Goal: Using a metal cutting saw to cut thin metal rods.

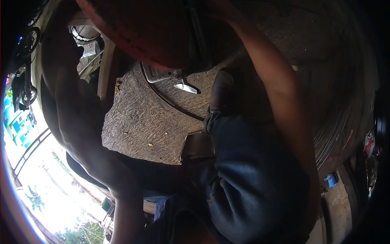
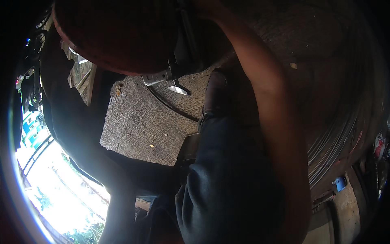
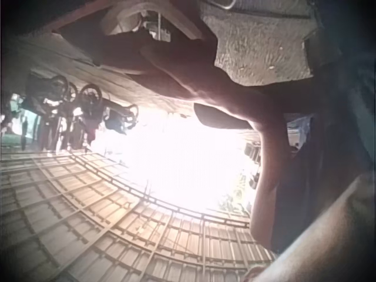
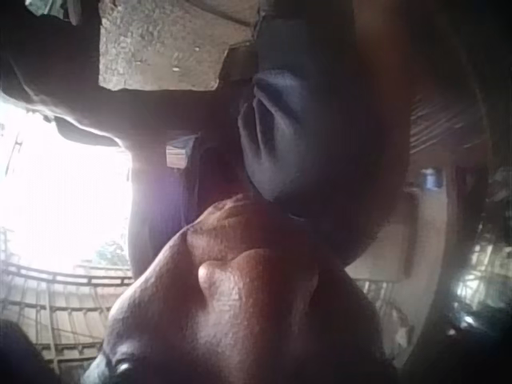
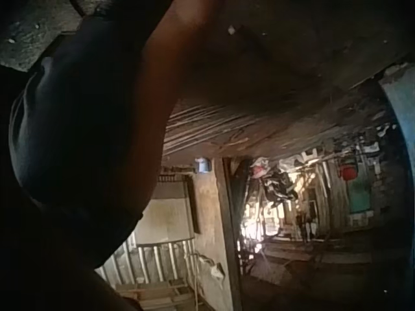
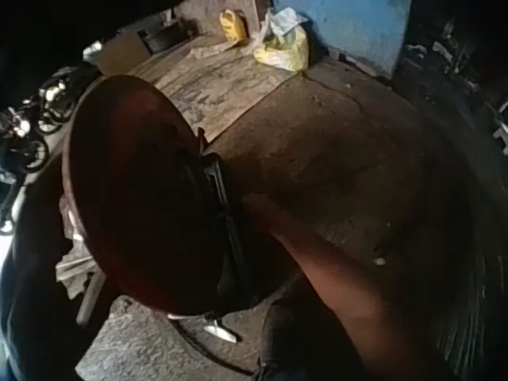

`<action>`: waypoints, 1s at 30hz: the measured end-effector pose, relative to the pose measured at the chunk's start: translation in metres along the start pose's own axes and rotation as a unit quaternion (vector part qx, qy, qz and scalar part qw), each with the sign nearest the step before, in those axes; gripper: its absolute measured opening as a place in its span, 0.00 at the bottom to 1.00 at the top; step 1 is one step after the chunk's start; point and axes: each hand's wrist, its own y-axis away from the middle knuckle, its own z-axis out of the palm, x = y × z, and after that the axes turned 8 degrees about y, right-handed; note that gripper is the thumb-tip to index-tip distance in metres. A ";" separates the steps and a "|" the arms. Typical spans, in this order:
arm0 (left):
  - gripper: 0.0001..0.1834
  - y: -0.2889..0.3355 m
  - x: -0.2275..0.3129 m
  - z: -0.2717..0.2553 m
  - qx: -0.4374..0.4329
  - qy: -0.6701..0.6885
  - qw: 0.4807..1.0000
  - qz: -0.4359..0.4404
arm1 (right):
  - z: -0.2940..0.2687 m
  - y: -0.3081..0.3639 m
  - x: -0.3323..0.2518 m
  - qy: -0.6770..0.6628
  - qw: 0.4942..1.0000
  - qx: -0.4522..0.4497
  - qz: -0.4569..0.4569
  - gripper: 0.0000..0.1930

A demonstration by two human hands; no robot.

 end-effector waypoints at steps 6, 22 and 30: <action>0.29 0.003 0.001 0.002 -0.011 -0.007 1.000 -0.003 | 0.036 -0.006 -0.026 0.597 0.798 0.064 0.041 0.17; 0.30 -0.002 0.004 0.006 -0.008 -0.019 1.000 -0.012 | 0.035 -0.006 -0.033 0.635 0.770 0.049 0.027 0.21; 0.30 -0.003 0.006 0.007 -0.011 -0.023 1.000 -0.015 | 0.025 -0.008 -0.024 0.716 0.697 0.015 0.043 0.21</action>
